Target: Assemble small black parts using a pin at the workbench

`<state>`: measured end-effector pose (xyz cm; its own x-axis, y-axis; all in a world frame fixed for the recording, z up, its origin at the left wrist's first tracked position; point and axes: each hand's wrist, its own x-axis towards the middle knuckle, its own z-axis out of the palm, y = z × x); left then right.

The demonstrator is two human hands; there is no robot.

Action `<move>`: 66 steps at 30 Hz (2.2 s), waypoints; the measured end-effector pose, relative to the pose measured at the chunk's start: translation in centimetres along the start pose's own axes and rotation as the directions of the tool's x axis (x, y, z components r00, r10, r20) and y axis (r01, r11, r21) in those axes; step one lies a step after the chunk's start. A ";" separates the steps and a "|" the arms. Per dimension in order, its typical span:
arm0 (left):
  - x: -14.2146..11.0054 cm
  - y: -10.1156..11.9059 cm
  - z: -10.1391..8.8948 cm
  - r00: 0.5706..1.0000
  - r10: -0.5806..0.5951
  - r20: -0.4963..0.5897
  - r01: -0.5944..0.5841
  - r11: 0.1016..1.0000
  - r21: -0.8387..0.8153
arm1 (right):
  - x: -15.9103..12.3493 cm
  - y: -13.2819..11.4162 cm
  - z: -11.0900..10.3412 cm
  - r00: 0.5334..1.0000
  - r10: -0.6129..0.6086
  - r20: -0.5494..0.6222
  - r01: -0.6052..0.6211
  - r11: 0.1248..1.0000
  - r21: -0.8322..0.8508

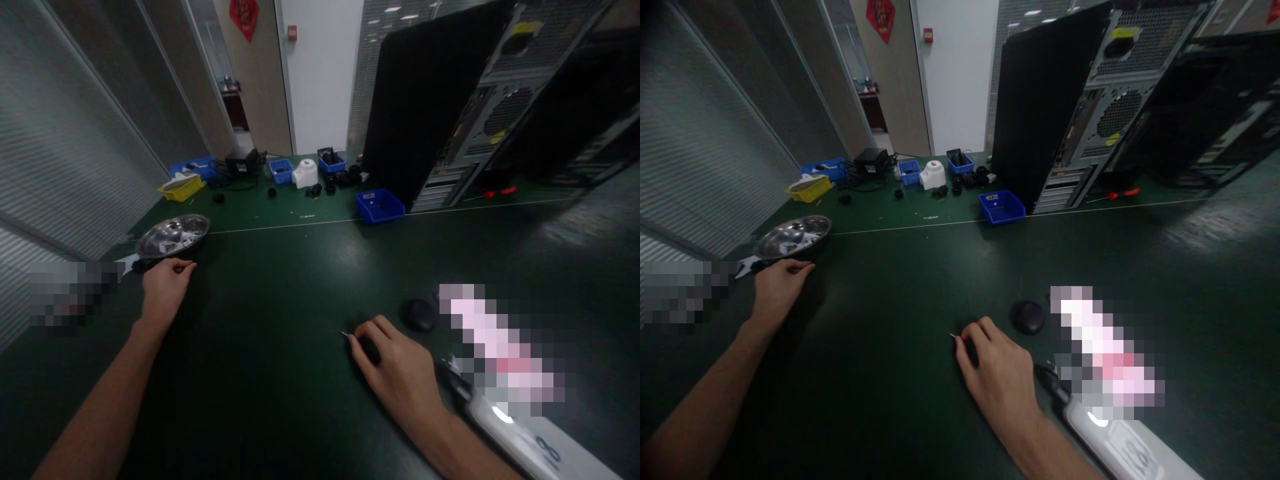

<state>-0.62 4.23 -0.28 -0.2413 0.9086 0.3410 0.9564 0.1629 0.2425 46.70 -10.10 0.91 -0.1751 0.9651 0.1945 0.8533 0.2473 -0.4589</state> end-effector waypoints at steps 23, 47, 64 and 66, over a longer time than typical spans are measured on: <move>-14.3 21.9 -0.6 0.651 0.742 0.163 -0.384 0.506 -0.772 | 0.0 -0.7 -0.1 0.999 -0.007 -0.037 0.010 0.994 0.105; -14.5 22.0 -1.0 0.539 0.837 0.096 -0.462 0.389 -0.797 | 0.0 -0.6 0.0 0.992 -0.121 0.020 0.117 0.983 0.142; -14.5 22.8 -1.9 0.505 0.821 0.266 -0.500 0.530 -0.685 | 0.3 -0.1 -0.3 0.998 -0.044 -0.046 0.038 0.992 -0.123; -14.5 22.6 -1.8 0.526 0.816 0.241 -0.488 0.521 -0.700 | 0.2 -0.1 -0.4 0.998 -0.034 -0.053 0.027 0.991 -0.131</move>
<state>24.15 -5.96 1.92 0.6932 0.7032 0.1583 0.5008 -0.6278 0.5959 46.75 -9.95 1.35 -0.1779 0.9502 0.2559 0.9053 0.2600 -0.3360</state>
